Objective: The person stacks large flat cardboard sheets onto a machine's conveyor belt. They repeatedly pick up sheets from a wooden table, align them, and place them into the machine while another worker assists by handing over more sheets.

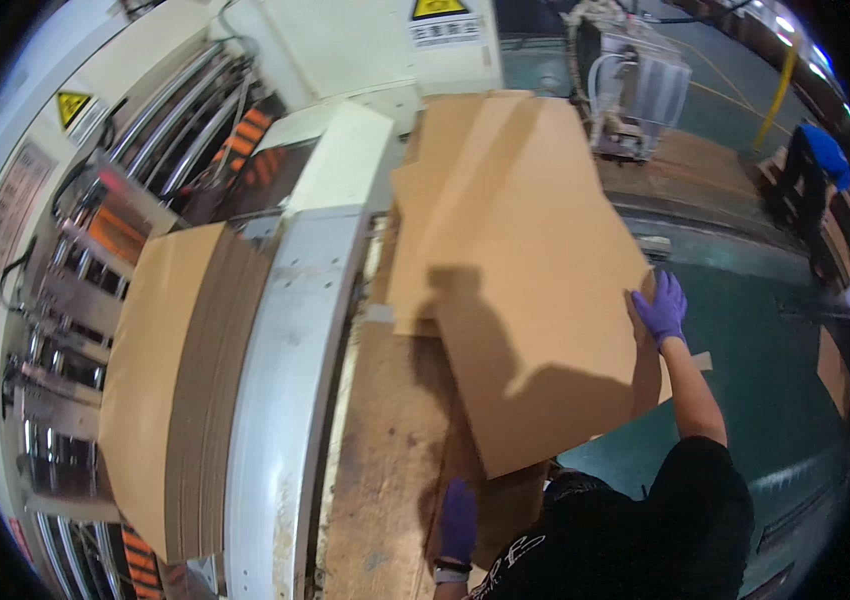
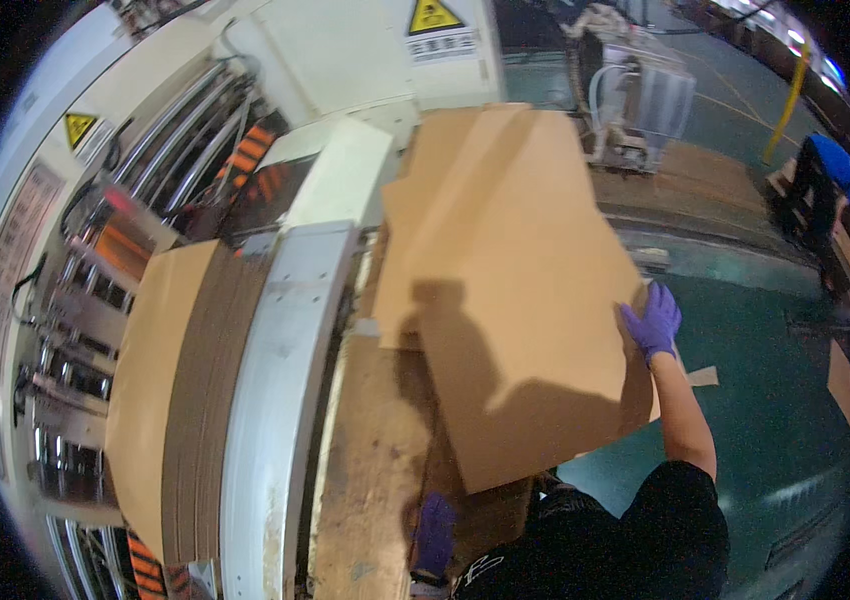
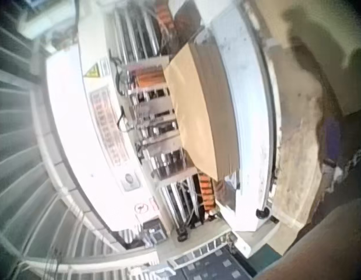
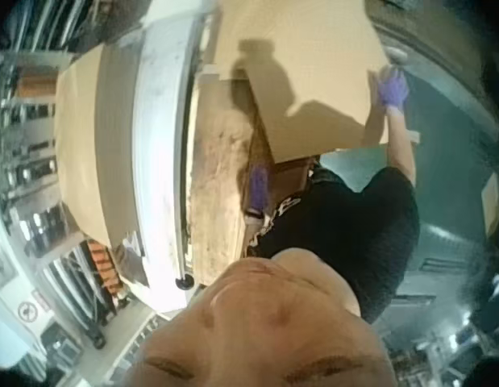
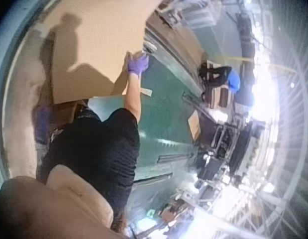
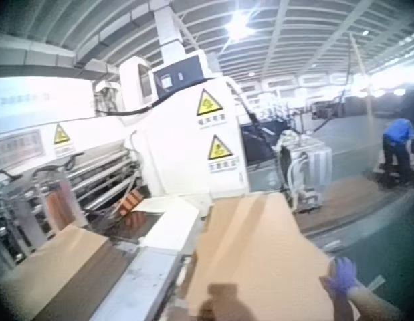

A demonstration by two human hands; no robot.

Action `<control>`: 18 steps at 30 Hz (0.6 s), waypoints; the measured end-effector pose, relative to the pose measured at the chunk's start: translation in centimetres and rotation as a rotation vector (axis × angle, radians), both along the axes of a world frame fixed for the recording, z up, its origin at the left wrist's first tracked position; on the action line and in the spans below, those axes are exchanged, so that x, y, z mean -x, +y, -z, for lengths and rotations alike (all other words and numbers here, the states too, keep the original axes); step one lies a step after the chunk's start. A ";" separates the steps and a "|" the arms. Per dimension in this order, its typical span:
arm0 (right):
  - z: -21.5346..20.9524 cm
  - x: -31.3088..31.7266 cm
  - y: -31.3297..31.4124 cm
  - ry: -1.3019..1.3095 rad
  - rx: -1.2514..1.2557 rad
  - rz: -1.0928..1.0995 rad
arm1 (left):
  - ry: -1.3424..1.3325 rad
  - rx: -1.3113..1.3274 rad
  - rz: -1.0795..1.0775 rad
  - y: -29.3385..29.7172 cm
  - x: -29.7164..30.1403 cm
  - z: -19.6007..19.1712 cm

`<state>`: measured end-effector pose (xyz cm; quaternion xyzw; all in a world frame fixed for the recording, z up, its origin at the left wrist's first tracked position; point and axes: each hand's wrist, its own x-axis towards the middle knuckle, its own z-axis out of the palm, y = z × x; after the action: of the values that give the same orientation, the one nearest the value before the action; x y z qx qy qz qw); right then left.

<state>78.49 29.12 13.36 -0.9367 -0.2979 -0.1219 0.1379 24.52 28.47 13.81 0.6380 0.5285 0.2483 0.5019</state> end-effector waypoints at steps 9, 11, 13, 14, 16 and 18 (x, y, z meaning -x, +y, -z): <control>0.4 -3.0 -5.8 1.230 -0.349 -0.014 | 0.288 -0.514 0.119 7.6 -8.9 1.6; 1.9 -3.9 -4.2 1.227 -0.472 0.016 | 0.094 -0.394 -0.017 12.5 -11.4 -0.8; 3.5 -5.2 -1.6 1.285 -0.588 -0.006 | -0.077 -0.213 -0.139 16.6 -13.4 -1.4; 1.4 -4.0 1.2 1.350 -0.598 -0.068 | -0.075 -0.187 -0.189 18.7 -13.1 0.0; 0.5 -4.0 3.5 1.488 -0.654 -0.153 | 0.132 -0.306 -0.149 20.3 -14.1 0.5; 2.2 -5.0 5.3 1.650 -0.729 -0.240 | 0.547 -0.609 -0.008 20.3 -14.9 0.3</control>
<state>83.48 34.38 11.18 -0.5877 -0.1430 0.5158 0.6067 39.41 48.77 13.56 0.7981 0.5472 0.2163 0.1300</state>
